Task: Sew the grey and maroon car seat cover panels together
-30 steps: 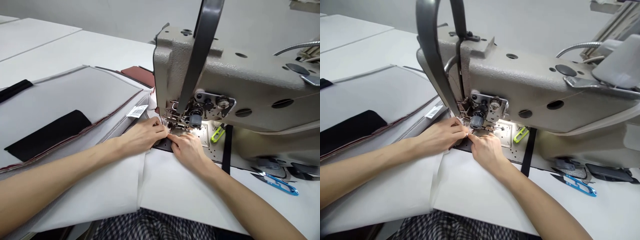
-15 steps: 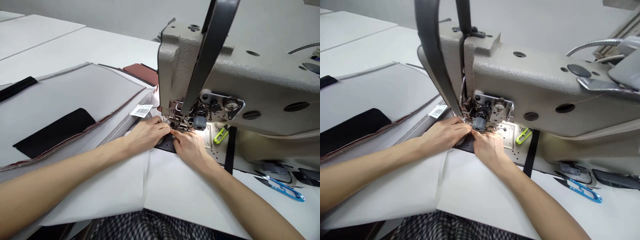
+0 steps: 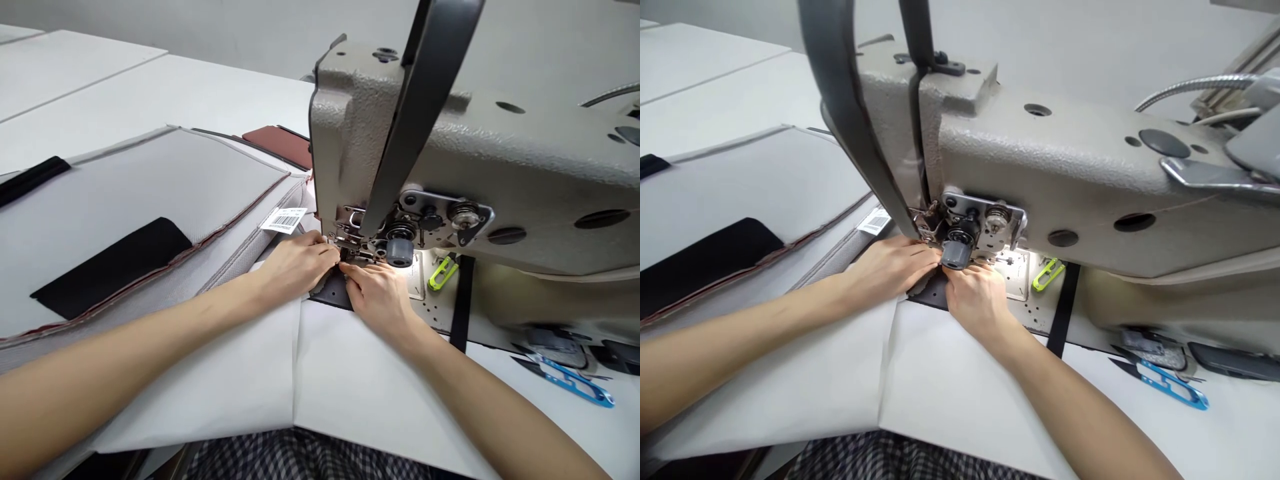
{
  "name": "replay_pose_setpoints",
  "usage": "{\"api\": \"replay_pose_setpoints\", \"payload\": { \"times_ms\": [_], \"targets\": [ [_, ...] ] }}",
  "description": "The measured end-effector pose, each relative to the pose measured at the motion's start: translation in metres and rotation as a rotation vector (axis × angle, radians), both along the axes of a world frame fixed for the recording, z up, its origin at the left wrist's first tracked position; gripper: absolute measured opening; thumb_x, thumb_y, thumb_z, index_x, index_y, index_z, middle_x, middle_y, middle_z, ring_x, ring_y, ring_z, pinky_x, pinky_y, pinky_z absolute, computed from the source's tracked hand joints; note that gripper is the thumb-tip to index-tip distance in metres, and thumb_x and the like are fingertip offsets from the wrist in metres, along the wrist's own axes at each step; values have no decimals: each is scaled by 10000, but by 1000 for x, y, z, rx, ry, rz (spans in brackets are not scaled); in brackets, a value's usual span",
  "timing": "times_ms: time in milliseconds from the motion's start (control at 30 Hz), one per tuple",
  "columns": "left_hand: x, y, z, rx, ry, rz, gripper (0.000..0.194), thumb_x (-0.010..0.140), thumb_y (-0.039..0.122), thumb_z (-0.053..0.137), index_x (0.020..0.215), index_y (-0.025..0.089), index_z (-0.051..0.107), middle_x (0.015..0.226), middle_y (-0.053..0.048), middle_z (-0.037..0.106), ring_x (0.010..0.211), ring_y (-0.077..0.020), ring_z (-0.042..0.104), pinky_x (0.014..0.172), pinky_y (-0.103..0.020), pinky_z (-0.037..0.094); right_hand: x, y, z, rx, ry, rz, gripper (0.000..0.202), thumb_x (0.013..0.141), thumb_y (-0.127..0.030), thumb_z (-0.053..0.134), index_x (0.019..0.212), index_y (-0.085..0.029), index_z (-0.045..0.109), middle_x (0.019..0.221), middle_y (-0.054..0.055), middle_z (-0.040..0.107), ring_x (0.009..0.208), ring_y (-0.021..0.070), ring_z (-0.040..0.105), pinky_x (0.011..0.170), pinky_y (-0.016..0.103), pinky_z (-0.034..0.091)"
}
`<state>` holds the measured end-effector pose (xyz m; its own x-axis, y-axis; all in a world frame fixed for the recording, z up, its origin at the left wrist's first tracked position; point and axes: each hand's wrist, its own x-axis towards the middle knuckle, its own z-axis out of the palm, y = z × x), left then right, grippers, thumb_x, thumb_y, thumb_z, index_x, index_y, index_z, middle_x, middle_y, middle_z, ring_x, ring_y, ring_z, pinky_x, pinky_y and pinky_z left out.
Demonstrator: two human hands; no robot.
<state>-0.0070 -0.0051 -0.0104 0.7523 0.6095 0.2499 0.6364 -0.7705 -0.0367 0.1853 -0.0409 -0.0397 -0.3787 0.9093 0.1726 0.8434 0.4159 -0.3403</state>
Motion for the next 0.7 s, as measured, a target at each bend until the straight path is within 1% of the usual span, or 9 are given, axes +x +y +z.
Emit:
{"api": "replay_pose_setpoints", "payload": {
  "times_ms": [133, 300, 400, 500, 700],
  "targets": [
    [2, 5, 1, -42, 10, 27, 175, 919, 129, 509, 770, 156, 598, 752, -22, 633, 701, -153, 534, 610, -277, 398, 1, 0, 0, -12, 27, -2, 327, 873, -142, 468, 1022, -216, 748, 981, 40, 767, 840, 173, 711, 804, 269, 450],
    [3, 6, 0, 2, -52, -2, 164, 907, 128, 541, 755, 156, 598, 760, -18, 628, 678, -148, 523, 566, -278, 361, 2, -1, 0, -23, 33, -14, 338, 871, -137, 464, 1040, -228, 742, 984, 25, 768, 848, 171, 711, 800, 272, 448],
    [2, 7, 1, 18, -101, -6, 151, 908, 139, 560, 767, 162, 610, 768, -15, 623, 683, -150, 532, 576, -282, 365, 2, -1, 0, -22, 25, -14, 350, 866, -126, 455, 1032, -230, 746, 942, 20, 771, 820, 172, 712, 784, 283, 443],
    [1, 5, 3, -5, -86, -20, 175, 926, 138, 535, 769, 163, 607, 764, -13, 614, 697, -147, 543, 590, -281, 379, 3, -2, 1, -27, 26, -13, 355, 860, -121, 463, 1041, -232, 746, 907, 16, 772, 807, 169, 709, 772, 281, 442],
    [-2, 1, 1, -17, -86, -34, 174, 950, 129, 490, 873, 166, 641, 876, -15, 659, 811, -150, 588, 691, -283, 443, 4, -2, 2, -21, 72, -9, 356, 850, -116, 478, 1052, -219, 753, 962, 26, 771, 843, 171, 712, 815, 286, 450]
  ]
}}
